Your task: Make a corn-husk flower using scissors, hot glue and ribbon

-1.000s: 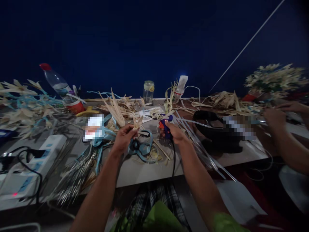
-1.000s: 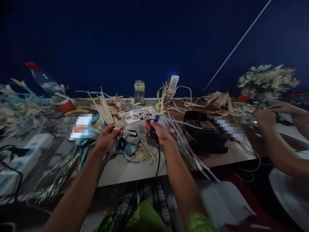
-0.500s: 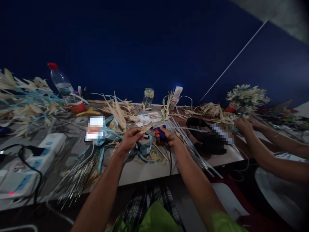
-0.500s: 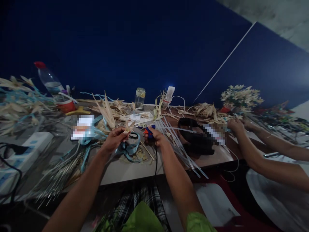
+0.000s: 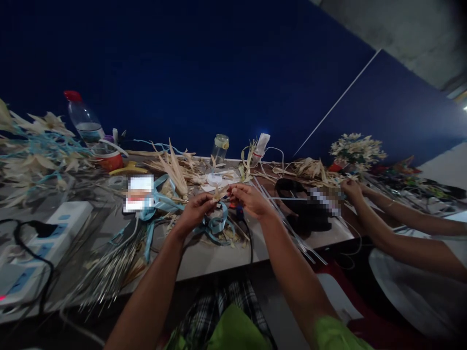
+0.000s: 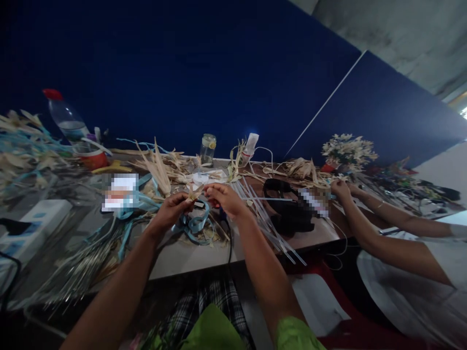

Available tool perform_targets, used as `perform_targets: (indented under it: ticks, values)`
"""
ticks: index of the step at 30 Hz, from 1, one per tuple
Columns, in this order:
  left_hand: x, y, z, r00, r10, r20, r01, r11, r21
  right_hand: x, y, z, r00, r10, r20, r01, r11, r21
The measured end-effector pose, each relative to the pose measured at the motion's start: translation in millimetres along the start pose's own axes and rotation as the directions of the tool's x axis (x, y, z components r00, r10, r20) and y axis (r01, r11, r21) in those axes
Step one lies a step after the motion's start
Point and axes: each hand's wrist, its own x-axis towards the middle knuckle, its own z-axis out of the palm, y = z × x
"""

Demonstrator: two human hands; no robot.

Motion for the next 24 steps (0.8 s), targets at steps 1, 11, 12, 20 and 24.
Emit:
perform_targets:
  ticks: [1,11,12,20,24]
  values:
    - [-0.2,0.0,-0.4,1.000,0.001,-0.002,-0.001,1.000,0.009,-0.2,-2.9,5.4,0.999,-0.009,0.048,0.006,0.999,0.051]
    - [1.4,1.3,1.4,0.997,-0.074,0.015,0.074,0.997,0.029,11.9,-1.6,10.1,0.998,0.007,0.063,-0.014,0.993,0.115]
    - [1.7,1.0,1.8,0.996,-0.083,0.020,0.083,0.996,0.031,13.6,-0.7,9.0,0.997,0.020,0.068,-0.028,0.992,0.121]
    - [2.5,-0.9,3.4,0.996,-0.086,0.018,0.084,0.991,0.101,23.2,11.1,0.0,0.994,0.067,0.081,-0.084,0.972,0.218]
    - [2.3,0.9,4.1,0.992,-0.126,0.007,0.124,0.981,0.146,24.6,16.3,-2.8,0.996,0.020,0.085,-0.037,0.978,0.207]
